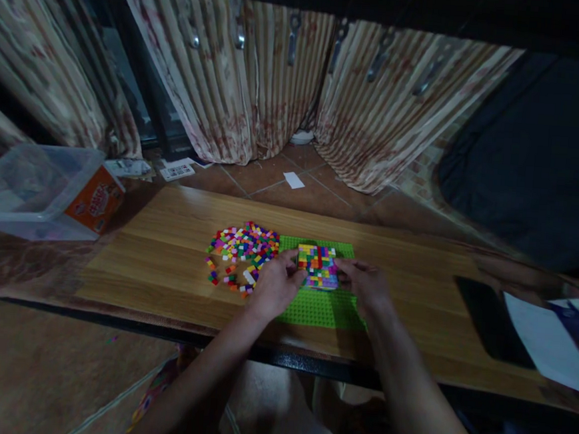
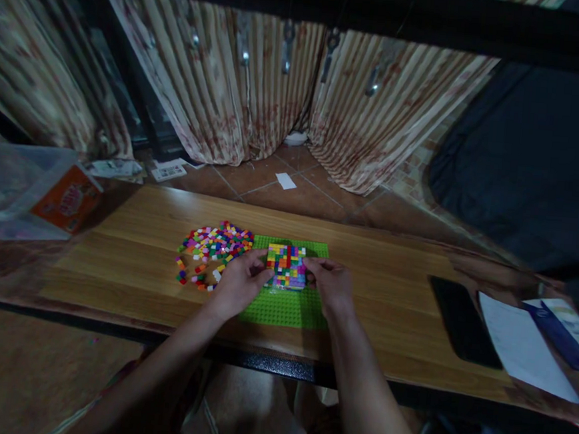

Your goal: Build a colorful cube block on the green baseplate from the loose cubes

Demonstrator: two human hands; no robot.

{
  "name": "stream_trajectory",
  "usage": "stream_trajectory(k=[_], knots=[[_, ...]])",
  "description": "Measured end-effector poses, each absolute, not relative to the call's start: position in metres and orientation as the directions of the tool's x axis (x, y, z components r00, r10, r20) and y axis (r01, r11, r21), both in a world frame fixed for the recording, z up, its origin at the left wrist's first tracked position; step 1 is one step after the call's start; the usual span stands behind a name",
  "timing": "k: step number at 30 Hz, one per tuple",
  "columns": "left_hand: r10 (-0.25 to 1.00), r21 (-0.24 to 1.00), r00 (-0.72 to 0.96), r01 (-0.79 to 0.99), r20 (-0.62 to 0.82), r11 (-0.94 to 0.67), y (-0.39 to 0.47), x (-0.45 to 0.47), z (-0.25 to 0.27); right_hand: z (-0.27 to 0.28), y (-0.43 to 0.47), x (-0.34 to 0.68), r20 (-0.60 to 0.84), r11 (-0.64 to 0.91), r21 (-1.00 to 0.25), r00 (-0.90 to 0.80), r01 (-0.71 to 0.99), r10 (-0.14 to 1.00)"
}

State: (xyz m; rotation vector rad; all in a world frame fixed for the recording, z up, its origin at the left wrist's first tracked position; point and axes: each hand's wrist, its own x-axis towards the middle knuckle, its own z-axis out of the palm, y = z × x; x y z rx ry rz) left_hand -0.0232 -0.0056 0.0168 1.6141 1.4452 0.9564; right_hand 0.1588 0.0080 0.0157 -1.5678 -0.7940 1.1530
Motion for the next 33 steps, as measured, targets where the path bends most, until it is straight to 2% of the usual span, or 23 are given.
stream_trajectory(k=[6, 11, 17, 25, 28, 33], knots=[[0.991, 0.893, 0.113, 0.436, 0.070, -0.113, 0.001, -0.040, 0.016, 0.013, 0.008, 0.158, -0.279, -0.282, -0.959, 0.291, -0.033, 0.915], [0.990, 0.907, 0.073, 0.396, 0.121, -0.140, 0.008, -0.108, 0.029, 0.013, 0.003, 0.164, -0.217, -0.225, -0.974, 0.318, -0.013, 0.923], [0.983, 0.846, 0.181, 0.528, -0.027, -0.074, -0.007, -0.174, 0.050, 0.023, 0.000, 0.164, -0.087, -0.107, -0.994, 0.422, 0.024, 0.902], [0.964, 0.676, 0.235, 0.731, -0.127, -0.090, -0.015, -0.162, 0.046, 0.029, -0.001, 0.149, -0.020, -0.061, -0.995, 0.425, 0.082, 0.905], [0.976, 0.627, 0.191, 0.774, -0.106, -0.083, -0.015, -0.165, 0.048, 0.029, -0.002, 0.148, -0.006, -0.048, -0.995, 0.427, 0.087, 0.904], [0.989, 0.559, 0.148, 0.817, 0.028, -0.138, -0.010, -0.161, 0.042, 0.030, -0.003, 0.148, -0.009, -0.061, -0.992, 0.412, 0.112, 0.911]])
